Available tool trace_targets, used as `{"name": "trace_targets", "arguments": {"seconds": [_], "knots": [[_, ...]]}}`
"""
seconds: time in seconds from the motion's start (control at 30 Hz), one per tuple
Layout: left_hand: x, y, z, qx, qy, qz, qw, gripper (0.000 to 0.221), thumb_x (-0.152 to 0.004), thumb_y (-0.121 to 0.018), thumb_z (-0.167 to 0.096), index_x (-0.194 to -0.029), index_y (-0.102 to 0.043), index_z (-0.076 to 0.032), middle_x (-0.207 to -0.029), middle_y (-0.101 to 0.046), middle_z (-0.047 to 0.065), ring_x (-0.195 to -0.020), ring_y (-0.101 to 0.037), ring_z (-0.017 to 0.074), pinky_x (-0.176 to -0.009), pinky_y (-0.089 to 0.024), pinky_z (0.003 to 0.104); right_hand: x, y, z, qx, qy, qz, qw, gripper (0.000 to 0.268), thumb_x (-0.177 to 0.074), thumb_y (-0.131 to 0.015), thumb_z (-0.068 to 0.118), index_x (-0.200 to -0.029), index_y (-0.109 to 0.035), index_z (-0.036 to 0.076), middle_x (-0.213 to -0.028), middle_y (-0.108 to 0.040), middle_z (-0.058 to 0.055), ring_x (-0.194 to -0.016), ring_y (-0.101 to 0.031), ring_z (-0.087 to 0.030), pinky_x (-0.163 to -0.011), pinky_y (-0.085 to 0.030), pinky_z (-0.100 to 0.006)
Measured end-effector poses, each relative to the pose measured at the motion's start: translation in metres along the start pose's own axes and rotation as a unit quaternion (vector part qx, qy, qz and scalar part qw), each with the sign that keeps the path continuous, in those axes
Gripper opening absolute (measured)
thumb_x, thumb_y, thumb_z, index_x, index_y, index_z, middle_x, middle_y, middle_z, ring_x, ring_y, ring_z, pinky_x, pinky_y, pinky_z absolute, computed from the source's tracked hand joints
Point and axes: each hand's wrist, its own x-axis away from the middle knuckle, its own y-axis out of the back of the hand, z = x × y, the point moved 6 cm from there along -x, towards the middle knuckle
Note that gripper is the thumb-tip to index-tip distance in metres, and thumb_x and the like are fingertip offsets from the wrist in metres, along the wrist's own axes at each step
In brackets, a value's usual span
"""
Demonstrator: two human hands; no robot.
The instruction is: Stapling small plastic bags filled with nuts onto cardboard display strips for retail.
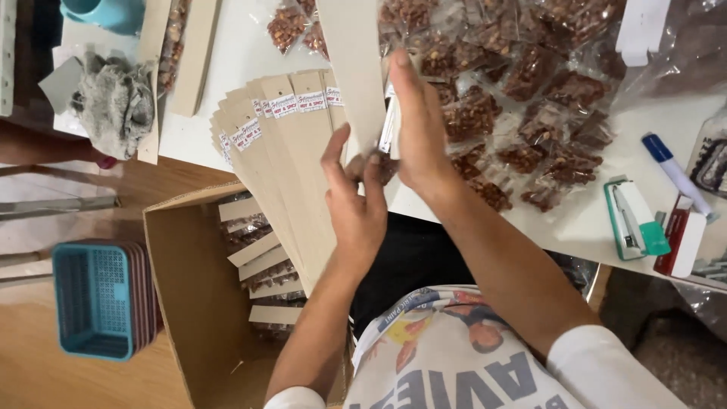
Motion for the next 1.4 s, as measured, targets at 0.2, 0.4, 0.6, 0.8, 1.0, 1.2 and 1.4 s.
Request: {"name": "trace_targets", "arguments": {"seconds": [0.2,0.4,0.6,0.8,1.0,1.2,1.4], "knots": [[0.006,0.0,0.027,-0.151,0.036,0.032,0.987,0.055,-0.106,-0.048,-0.025,-0.157,-0.028,-0.021,-0.121,-0.078,0.012,-0.101,-0.08,0.0322,-0.076,-0.06,0.039,0.006,0.019,-0.046,-0.086,-0.064,-0.016,0.994,0.053,-0.094,-0.045,0.059,-0.075,-0.059,0.011,-0.056,-0.055,-0.001,-0.046,-0.056,-0.014,-0.044,-0.047,-0.025],[-0.017,0.045,0.094,-0.112,0.042,-0.038,0.992,0.011,-0.102,-0.062,-0.013,-0.094,-0.065,-0.006,-0.07,-0.067,0.01,-0.073,-0.059,0.0111,-0.066,-0.055,0.036,0.019,0.095,-0.113,0.698,0.324,-0.001,0.638,0.052,-0.059,-0.081,0.018,-0.109,-0.069,0.016,-0.093,-0.063,-0.007,-0.092,-0.061,-0.028,-0.079,-0.048,-0.046],[-0.039,0.027,0.116,0.134,0.186,-0.022,0.973,0.013,-0.103,-0.061,-0.015,-0.101,-0.07,-0.007,-0.078,-0.06,-0.001,-0.07,-0.061,0.0093,-0.062,-0.055,0.025,0.006,0.078,-0.016,0.112,0.058,0.14,0.982,0.017,-0.089,-0.08,0.01,-0.099,-0.07,0.002,-0.076,-0.062,-0.003,-0.075,-0.057,-0.013,-0.072,-0.043,-0.028],[-0.028,0.003,0.04,0.254,0.279,0.006,0.926,0.053,-0.105,-0.045,-0.055,-0.102,-0.068,-0.007,-0.074,-0.068,0.007,-0.069,-0.07,0.0174,-0.067,-0.054,0.029,-0.002,0.048,-0.003,0.279,0.072,0.206,0.935,0.018,-0.104,-0.065,0.019,-0.094,-0.066,0.004,-0.066,-0.061,-0.009,-0.06,-0.055,-0.016,-0.066,-0.043,-0.036],[-0.035,-0.002,0.061,0.177,0.167,0.07,0.967,0.033,-0.109,-0.055,-0.031,-0.087,-0.066,-0.008,-0.07,-0.061,0.002,-0.065,-0.06,0.0096,-0.064,-0.055,0.026,-0.01,0.054,-0.027,0.329,0.056,0.157,0.929,0.02,-0.097,-0.073,0.021,-0.092,-0.067,0.003,-0.068,-0.064,-0.014,-0.065,-0.062,-0.02,-0.062,-0.046,-0.036],[-0.037,-0.001,0.024,0.048,0.073,0.017,0.996,0.039,-0.105,-0.052,-0.029,-0.072,-0.035,-0.016,-0.069,-0.032,-0.008,-0.068,-0.032,0.0054,-0.063,-0.028,0.025,-0.021,0.014,-0.017,0.093,0.011,0.072,0.993,0.037,-0.103,-0.051,0.049,-0.083,-0.054,0.018,-0.066,-0.047,0.007,-0.056,-0.046,-0.006,-0.051,-0.04,-0.022],[-0.021,-0.016,0.038,0.073,0.028,0.051,0.996,0.024,-0.106,-0.055,-0.017,-0.111,-0.069,0.001,-0.091,-0.067,0.003,-0.093,-0.059,0.0077,-0.095,-0.066,0.034,-0.03,0.01,-0.021,-0.011,-0.013,-0.03,0.999,0.055,-0.092,-0.045,0.064,-0.06,-0.031,0.022,-0.051,-0.032,0.007,-0.045,-0.029,-0.009,-0.048,-0.023,-0.029]]}}
